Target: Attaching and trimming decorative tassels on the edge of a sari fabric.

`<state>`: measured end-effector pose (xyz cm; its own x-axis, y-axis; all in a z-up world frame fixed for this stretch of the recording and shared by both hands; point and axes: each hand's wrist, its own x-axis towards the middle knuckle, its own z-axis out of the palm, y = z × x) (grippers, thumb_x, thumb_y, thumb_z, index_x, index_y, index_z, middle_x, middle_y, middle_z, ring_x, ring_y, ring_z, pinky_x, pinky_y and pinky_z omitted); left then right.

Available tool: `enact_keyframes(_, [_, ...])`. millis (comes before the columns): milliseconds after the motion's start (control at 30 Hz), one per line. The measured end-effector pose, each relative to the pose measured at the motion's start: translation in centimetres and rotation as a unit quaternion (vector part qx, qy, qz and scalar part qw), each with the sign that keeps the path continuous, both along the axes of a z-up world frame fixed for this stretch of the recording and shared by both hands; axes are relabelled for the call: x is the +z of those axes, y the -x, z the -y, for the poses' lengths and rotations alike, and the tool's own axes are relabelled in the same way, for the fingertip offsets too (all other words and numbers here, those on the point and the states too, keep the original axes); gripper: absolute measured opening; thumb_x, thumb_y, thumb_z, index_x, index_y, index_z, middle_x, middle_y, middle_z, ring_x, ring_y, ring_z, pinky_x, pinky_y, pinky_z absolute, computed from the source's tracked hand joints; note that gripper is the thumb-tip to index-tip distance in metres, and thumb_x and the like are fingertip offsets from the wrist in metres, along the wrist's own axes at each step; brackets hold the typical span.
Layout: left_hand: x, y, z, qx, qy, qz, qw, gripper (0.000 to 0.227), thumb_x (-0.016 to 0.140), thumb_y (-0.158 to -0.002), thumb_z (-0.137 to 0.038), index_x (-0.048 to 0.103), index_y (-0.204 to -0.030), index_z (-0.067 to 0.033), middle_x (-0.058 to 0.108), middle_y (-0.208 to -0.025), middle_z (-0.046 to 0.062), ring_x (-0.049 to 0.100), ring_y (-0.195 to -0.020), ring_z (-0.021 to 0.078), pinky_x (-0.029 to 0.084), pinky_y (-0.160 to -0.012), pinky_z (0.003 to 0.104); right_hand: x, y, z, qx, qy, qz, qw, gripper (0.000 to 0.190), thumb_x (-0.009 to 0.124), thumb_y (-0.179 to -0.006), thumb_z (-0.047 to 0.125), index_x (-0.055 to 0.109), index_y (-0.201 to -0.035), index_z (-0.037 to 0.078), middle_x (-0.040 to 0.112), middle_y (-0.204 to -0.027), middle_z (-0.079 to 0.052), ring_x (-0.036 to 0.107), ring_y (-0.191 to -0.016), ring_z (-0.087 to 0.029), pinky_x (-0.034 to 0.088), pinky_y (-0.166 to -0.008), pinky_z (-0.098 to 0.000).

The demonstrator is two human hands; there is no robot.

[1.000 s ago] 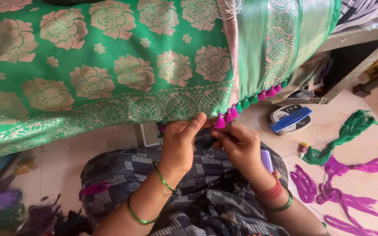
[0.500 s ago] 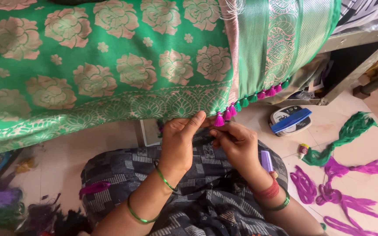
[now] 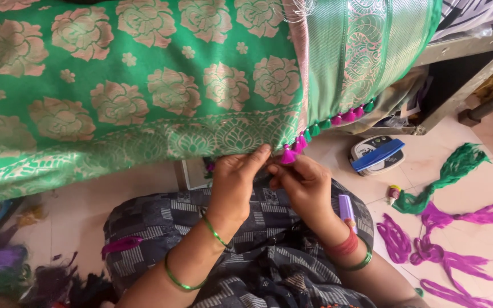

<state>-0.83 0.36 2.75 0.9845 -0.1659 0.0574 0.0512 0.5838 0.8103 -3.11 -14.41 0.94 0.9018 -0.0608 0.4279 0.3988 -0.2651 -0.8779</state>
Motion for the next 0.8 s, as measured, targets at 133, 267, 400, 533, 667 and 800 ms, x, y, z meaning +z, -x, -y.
enact_keyframes(133, [-1.9, -0.2, 0.5, -0.021, 0.002, -0.015, 1.0, 0.026, 0.068, -0.099, -0.022, 0.073, -0.089, 0.0019, 0.071, -0.081, 0.01, 0.061, -0.066, 0.0159, 0.049, -0.06, 0.034, -0.1, -0.5, -0.4, 0.042, -0.167, -0.051, 0.984, 0.016, 0.07, -0.092, -0.002, 0.07, -0.107, -0.007, 0.074, -0.089, -0.007, 0.068, -0.068, -0.01, 0.057, -0.061, -0.0251])
enact_keyframes(267, [-3.3, -0.5, 0.4, -0.031, 0.033, 0.01, 0.999, 0.036, 0.069, -0.106, -0.026, 0.071, -0.085, 0.0031, 0.066, -0.076, 0.008, 0.056, -0.064, 0.0148, 0.046, -0.059, 0.032, 0.7, 0.4, -0.2, 0.047, -0.121, -0.064, 0.989, 0.011, 0.073, -0.094, 0.0, 0.068, -0.1, -0.009, 0.074, -0.085, -0.01, 0.072, -0.072, -0.013, 0.06, -0.065, -0.0267])
enact_keyframes(400, [-2.2, -0.8, 0.3, 0.05, -0.025, 0.03, 0.998, 0.026, 0.069, -0.096, -0.025, 0.076, -0.101, -0.0002, 0.076, -0.097, 0.003, 0.069, -0.093, 0.0104, 0.056, -0.088, 0.028, 5.4, 2.2, 0.4, -0.131, 0.149, 0.2, 0.96, 0.009, 0.073, -0.093, -0.003, 0.073, -0.102, -0.002, 0.072, -0.107, -0.014, 0.07, -0.095, -0.02, 0.057, -0.078, -0.0277])
enact_keyframes(533, [-2.9, -0.7, 0.9, 0.027, -0.026, 0.058, 0.998, 0.025, 0.073, -0.096, -0.024, 0.077, -0.103, -0.0005, 0.075, -0.096, 0.003, 0.065, -0.091, 0.0115, 0.052, -0.086, 0.03, 9.4, 0.7, 0.4, -0.156, 0.167, 0.234, 0.945, 0.014, 0.076, -0.094, -0.006, 0.073, -0.107, -0.002, 0.07, -0.11, -0.011, 0.069, -0.1, -0.02, 0.057, -0.086, -0.0287])
enact_keyframes(667, [-3.0, -1.3, 0.7, 0.017, 0.001, 0.075, 0.997, 0.022, 0.073, -0.096, -0.022, 0.079, -0.096, -0.0009, 0.077, -0.095, 0.005, 0.068, -0.091, 0.0126, 0.053, -0.087, 0.03, 10.9, -0.3, -0.3, -0.004, 0.244, 0.263, 0.933, 0.022, 0.075, -0.073, -0.012, 0.071, -0.093, -0.004, 0.07, -0.102, -0.014, 0.064, -0.119, -0.038, 0.054, -0.1, -0.0427])
enact_keyframes(800, [-4.5, -2.2, 0.2, -0.013, 0.118, 0.017, 0.993, 0.021, 0.078, -0.103, -0.013, 0.074, -0.087, 0.0008, 0.071, -0.091, 0.004, 0.062, -0.087, 0.0107, 0.046, -0.081, 0.03, 9.2, 0.0, -0.5, -0.018, 0.175, 0.264, 0.948, 0.016, 0.074, -0.084, -0.013, 0.07, -0.094, -0.001, 0.068, -0.105, -0.013, 0.071, -0.114, -0.029, 0.06, -0.095, -0.0349])
